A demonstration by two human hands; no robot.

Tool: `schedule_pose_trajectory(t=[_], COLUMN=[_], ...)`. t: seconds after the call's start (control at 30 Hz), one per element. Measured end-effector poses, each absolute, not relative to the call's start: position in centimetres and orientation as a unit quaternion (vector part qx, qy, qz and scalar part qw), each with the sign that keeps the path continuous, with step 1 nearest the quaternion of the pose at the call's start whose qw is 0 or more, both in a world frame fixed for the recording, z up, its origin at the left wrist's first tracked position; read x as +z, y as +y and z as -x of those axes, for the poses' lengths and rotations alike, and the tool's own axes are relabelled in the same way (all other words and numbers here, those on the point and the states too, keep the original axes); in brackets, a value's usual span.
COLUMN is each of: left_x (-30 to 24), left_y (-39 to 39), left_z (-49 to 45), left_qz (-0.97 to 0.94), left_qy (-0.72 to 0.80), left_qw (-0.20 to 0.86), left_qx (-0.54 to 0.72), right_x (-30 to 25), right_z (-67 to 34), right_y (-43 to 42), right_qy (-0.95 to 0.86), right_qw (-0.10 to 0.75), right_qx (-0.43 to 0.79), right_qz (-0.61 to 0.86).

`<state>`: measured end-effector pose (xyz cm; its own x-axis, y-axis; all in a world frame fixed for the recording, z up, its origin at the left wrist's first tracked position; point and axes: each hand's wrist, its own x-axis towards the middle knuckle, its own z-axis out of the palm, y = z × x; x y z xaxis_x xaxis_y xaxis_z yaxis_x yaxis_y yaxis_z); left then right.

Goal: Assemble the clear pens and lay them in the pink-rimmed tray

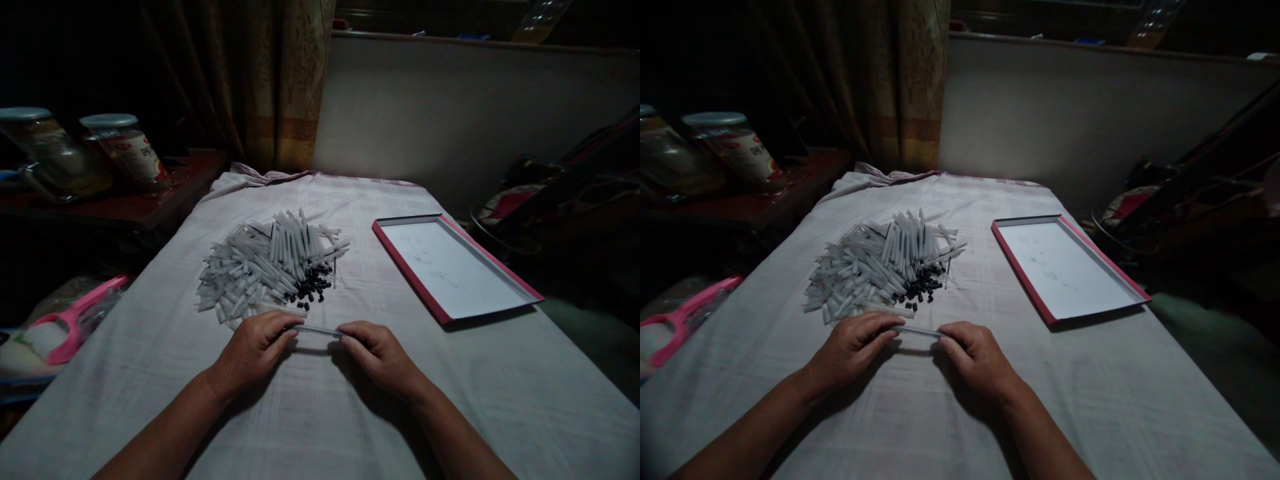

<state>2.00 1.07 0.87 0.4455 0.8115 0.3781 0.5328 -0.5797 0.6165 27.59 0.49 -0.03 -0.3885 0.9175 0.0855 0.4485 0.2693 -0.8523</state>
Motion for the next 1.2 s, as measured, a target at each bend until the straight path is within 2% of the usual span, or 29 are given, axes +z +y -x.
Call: schedule_pose_trajectory(t=[0.27,0.57,0.67,0.73,0.8,0.87,1.0,1.2], left_x=[0.5,-0.1,-0.2,-0.3,-0.5,-0.8,-1.1,-0.9], left_y=[1.1,2.4,2.5,2.4,2.3,2.2,2.1,2.0], left_z=[-1.7,-2.2,-2.0,-1.7,-1.5,-1.5,-1.8,-1.7], left_qz=[-0.834,-0.804,-0.782,-0.771,-0.772,-0.784,-0.807,-0.804], left_qy=[0.398,0.439,0.454,0.461,0.461,0.451,0.427,0.417], left_qw=[0.224,0.201,0.167,0.142,0.114,0.094,0.081,0.062], left_qx=[0.308,0.348,0.394,0.416,0.422,0.416,0.400,0.419], right_x=[-0.6,0.1,0.7,1.0,1.2,1.3,1.3,1.4], right_z=[-27.4,-26.4,-28.2,-30.9,-34.3,-37.2,-38.9,-35.1], right_y=[0.5,1.1,2.1,3.3,4.7,6.0,7.0,5.3], right_qy=[-0.773,-0.764,-0.734,-0.669,-0.601,-0.563,-0.557,-0.579], right_qw=[0.295,0.301,0.370,0.446,0.469,0.419,0.264,0.234], right_qx=[0.342,0.326,0.267,0.186,0.101,0.069,0.123,0.135], right_qz=[0.446,0.468,0.502,0.565,0.639,0.709,0.778,0.769])
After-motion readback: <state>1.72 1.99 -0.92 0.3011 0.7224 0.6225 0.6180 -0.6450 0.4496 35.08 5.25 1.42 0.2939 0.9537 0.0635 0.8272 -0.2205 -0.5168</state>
